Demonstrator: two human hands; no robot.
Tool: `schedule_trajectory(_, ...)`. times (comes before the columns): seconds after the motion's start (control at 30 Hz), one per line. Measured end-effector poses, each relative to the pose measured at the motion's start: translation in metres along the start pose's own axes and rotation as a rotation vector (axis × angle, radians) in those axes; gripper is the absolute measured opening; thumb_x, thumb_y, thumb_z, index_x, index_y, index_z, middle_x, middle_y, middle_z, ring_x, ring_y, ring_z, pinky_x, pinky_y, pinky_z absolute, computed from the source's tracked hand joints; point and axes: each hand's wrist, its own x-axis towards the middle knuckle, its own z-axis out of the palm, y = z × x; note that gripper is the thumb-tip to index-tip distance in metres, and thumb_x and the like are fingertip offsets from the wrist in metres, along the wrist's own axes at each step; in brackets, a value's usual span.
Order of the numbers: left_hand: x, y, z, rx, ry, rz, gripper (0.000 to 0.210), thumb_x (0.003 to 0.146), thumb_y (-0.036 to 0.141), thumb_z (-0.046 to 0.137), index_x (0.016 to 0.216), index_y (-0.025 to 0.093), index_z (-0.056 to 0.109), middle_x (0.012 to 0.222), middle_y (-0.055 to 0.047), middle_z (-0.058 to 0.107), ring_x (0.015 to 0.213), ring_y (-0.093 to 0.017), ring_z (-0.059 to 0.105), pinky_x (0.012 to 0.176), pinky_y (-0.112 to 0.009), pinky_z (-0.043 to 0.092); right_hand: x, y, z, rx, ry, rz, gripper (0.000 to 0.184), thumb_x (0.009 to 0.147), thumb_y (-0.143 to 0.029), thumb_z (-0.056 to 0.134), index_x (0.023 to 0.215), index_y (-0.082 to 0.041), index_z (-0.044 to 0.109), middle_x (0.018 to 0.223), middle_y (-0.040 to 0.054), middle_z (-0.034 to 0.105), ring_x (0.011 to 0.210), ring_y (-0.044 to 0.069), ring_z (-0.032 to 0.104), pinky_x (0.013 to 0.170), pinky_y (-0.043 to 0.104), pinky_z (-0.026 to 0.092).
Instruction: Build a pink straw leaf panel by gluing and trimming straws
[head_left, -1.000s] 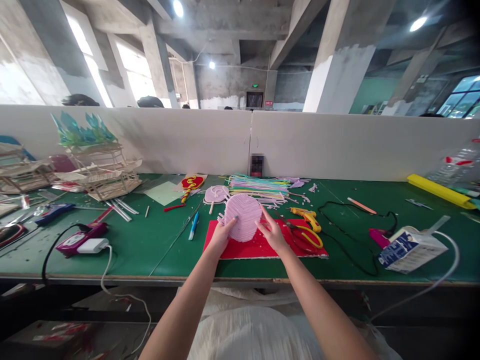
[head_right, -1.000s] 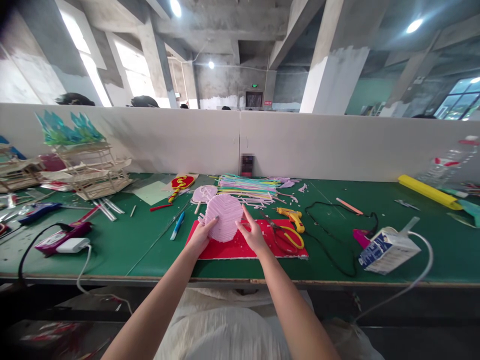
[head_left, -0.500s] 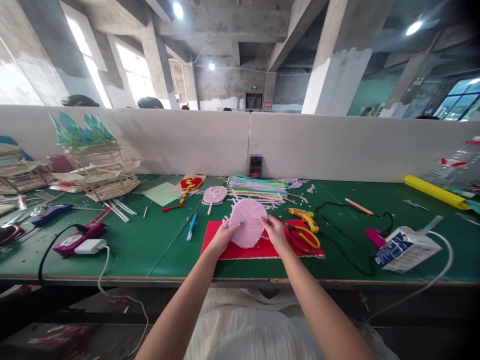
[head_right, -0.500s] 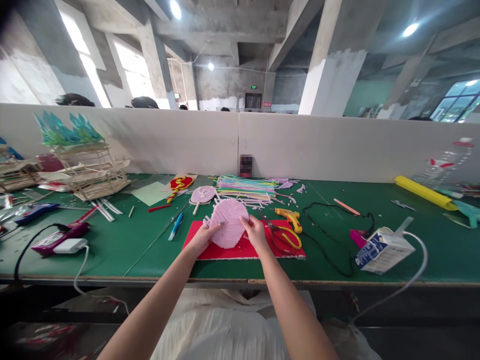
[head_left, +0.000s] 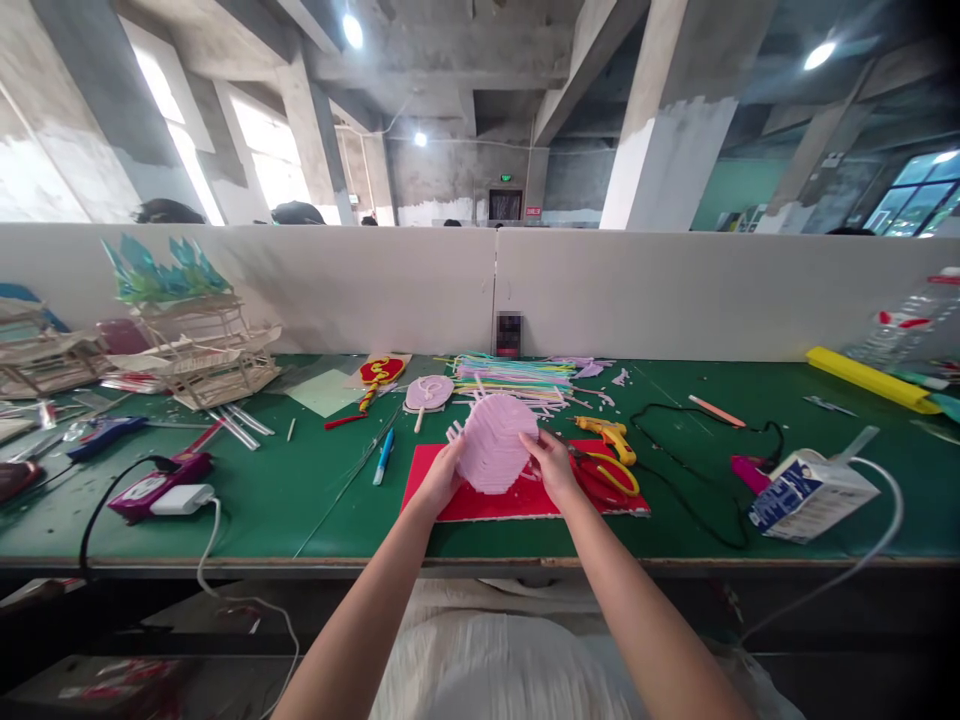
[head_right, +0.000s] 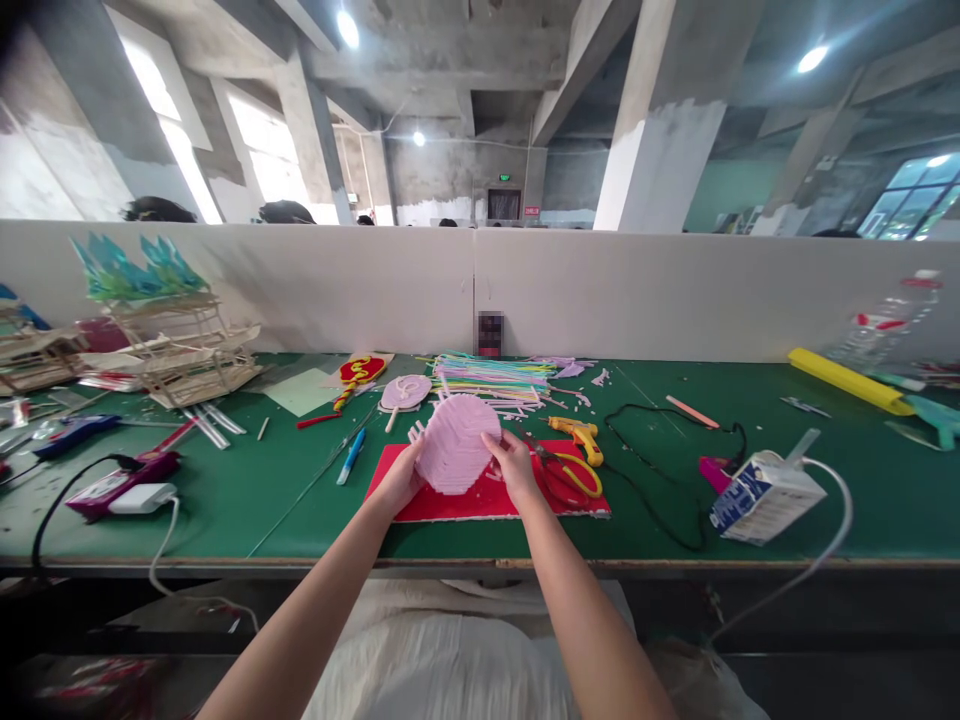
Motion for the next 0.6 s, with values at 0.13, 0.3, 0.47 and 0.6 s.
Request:
schedule_trajectory(0.13,-0.001,0.0023,0.0002,0.036,-0.053,0.023,0.045,0.068,0.044,0.076,0.1,0.015,0.066,0.091,-0.008,0.073,0.085,-0.023,0.069,0.074,-0.031,0.054,0.0018,-0.0015,0.0007,0.092,0.06,0.009,0.039,0.065,-0.05,0.073,0.091,-0.022,0.067,0.08,-0.0008,0.069,0.05,0.009,0.053,0.041,0.022,0.039)
schedule_trajectory(0.3,-0.0047,0.0044,0.0018,0.101,0.006,0.087,0.04,0.061,0.031,0.081,0.095,0.015,0.067,0.089,-0.006,0.073,0.077,-0.02,0.068,0.066,-0.026,0.051,0.0028,-0.0004,0.0004,0.236,-0.006,0.053,0.033,0.065,-0.043,0.075,0.093,-0.025,0.069,0.1,0.0018,0.072,0.094,0.021,0.066,0.069,0.029,0.055)
schedule_trajectory(0.47,-0.0089,0.0056,0.0034,0.082,-0.071,0.006,0.035,0.063,0.022,0.075,0.095,0.013,0.07,0.084,-0.006,0.073,0.077,-0.021,0.069,0.061,-0.024,0.05,0.0054,-0.0012,-0.0028,0.305,0.137,0.075,0.033,0.068,-0.049,0.07,0.085,-0.021,0.07,0.092,0.0042,0.073,0.096,0.024,0.066,0.078,0.035,0.054)
schedule_trajectory(0.6,-0.0082,0.0099,0.0033,-0.027,-0.048,-0.009,0.028,0.067,0.029,0.074,0.091,0.016,0.068,0.077,-0.003,0.072,0.066,-0.016,0.067,0.059,-0.023,0.052,0.0044,-0.0041,-0.0037,0.252,0.082,0.059,0.031,0.066,-0.047,0.074,0.081,-0.021,0.067,0.077,0.0018,0.071,0.075,0.022,0.066,0.062,0.032,0.052)
